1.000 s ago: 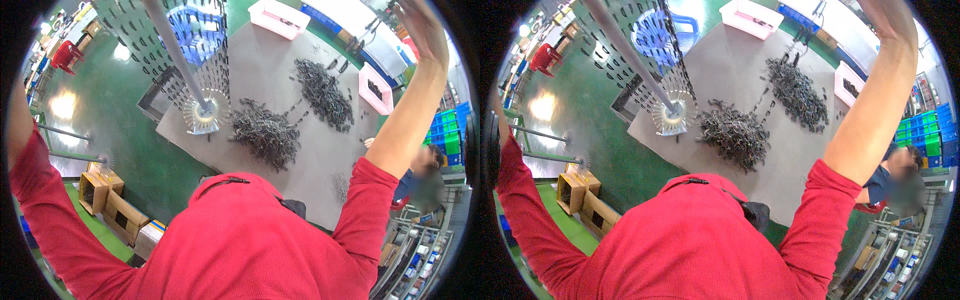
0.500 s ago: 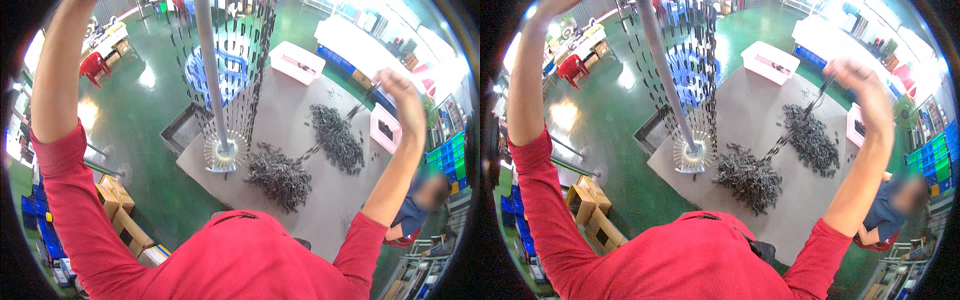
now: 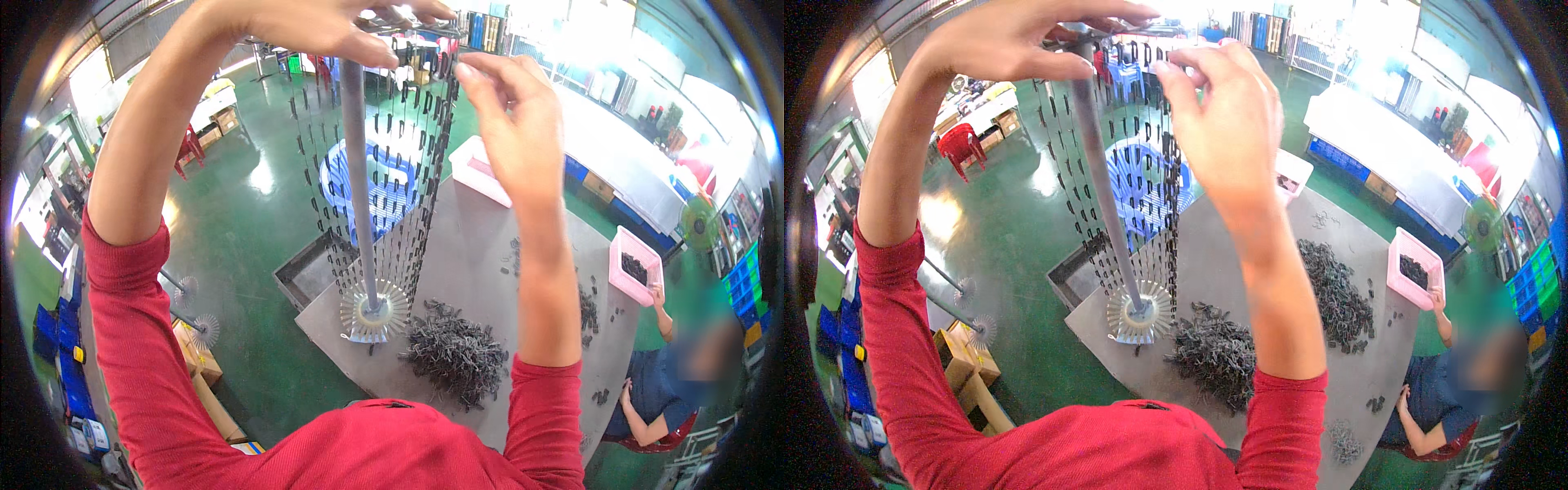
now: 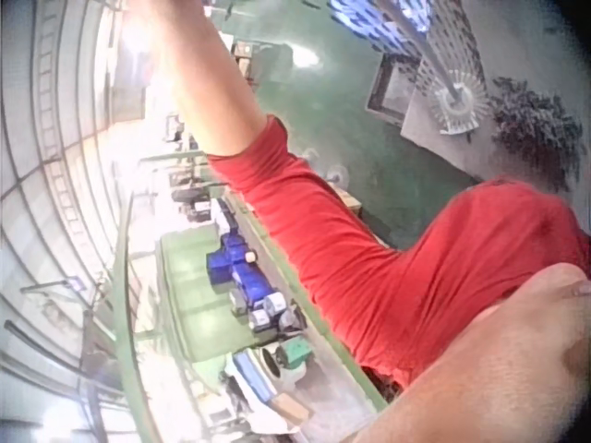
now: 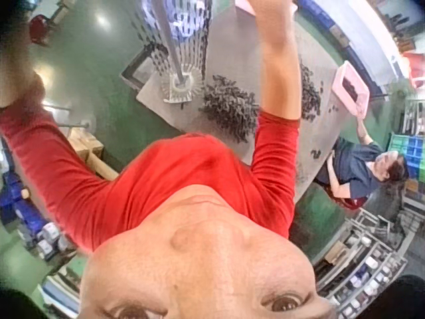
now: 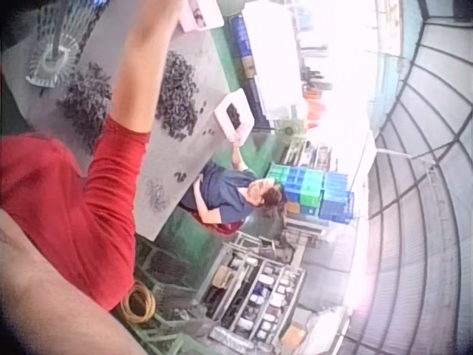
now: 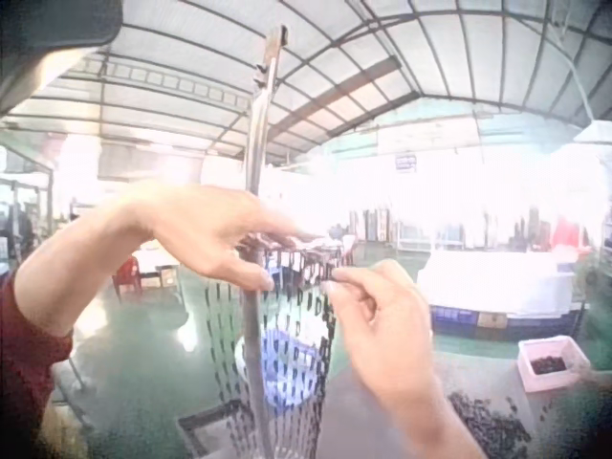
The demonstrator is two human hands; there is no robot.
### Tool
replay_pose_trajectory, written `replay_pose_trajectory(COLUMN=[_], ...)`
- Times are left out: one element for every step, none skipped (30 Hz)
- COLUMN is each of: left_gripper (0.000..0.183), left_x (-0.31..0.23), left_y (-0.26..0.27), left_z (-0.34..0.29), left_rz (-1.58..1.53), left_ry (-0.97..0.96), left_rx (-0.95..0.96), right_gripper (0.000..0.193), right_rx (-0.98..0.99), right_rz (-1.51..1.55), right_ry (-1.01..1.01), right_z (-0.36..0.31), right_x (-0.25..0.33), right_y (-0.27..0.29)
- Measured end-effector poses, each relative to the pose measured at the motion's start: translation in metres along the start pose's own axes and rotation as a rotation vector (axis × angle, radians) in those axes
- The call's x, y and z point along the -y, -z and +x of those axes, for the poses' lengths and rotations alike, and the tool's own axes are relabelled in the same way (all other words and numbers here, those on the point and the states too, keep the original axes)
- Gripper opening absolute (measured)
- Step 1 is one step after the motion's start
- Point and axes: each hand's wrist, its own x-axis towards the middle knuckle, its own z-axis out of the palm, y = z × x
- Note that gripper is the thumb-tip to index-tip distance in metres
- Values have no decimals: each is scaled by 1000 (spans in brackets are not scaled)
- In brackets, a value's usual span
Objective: The person gathers small metal keyring components on a table and then attaches them one by one to a vertical rotating rack. The person repeatedly picks up components and clips them onto the rack, working continuously throughout the clip.
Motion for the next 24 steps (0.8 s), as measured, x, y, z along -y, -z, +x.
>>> replay_pose_trajectory(left_gripper=[63, 61, 59, 57, 54, 50, 46, 43, 40, 40, 41, 41, 42, 42, 42, 43, 43, 43, 43, 43, 43, 43, 43, 43], left_x=[-3, -3, -5, -7, -7, -9, -14, -19, -25, -27, -29, -35, -40, -45, -49, -45, -43, -40, -37, -37, -36, -39, -40, -41], left_y=[0, -2, -3, -3, -2, -5, -8, -11, -14, -15, -15, -9, -4, 1, 0, -1, -3, -4, -6, -7, -7, -7, -6, -5], left_z=[5, 10, 13, 16, 18, 24, 22, 19, 16, 20, 26, 26, 24, 20, 22, 21, 20, 18, 20, 19, 16, 11, 9, 8], left_rz=[-37, -21, -4, 15, 57, 90, 88, 87, 89, 63, 37, 35, 47, 56, 63, 46, 29, 18, 7, 2, -2, 0, 4, 7], left_ry=[0, -45, -81, -117, -25, 56, 8, -41, -86, -25, 32, 167, 260, 356, 365, 303, 244, 191, 167, 140, 117, 90, 87, 81], left_rx=[14, 1, -8, -19, 5, 29, -38, -107, -173, -146, -120, -64, -32, -1, -6, -34, -58, -78, -84, -100, -116, -141, -135, -130], right_gripper=[19, 19, 19, 19, 18, 18, 17, 16, 16, 15, 15, 14, 14, 14, 14, 14, 14, 14, 14, 14, 14, 14, 15, 15], right_rx=[-23, -46, -93, -107, -120, -132, -157, -159, -162, -166, -174, -172, -170, -140, -124, -107, -5, 38, 82, 125, 180, 186, 192, 196], right_rz=[-26, -52, -70, -43, -18, -5, 6, 20, 38, 52, 38, 69, 98, 221, 296, 373, 524, 620, 717, 815, 876, 955, 1034, 1110], right_ry=[-36, -73, -57, -79, -101, -130, -150, -149, -149, -149, -158, -159, -162, -147, -137, -126, -269, -284, -299, -313, -313, -291, -269, -249], right_z=[2, 5, 7, 9, 11, 11, 11, 11, 10, 9, 8, 9, 10, 12, 16, 18, 16, 16, 16, 16, 15, 15, 15, 14], right_x=[4, 6, 6, 4, 3, -1, -3, -5, -7, -10, -12, -7, -3, -4, -11, -15, -16, -20, -26, -32, -35, -36, -36, -36], right_y=[-8, -14, -21, -24, -26, -28, -29, -29, -30, -30, -28, -31, -34, -39, -36, -33, -21, -19, -16, -13, -12, -14, -15, -16])
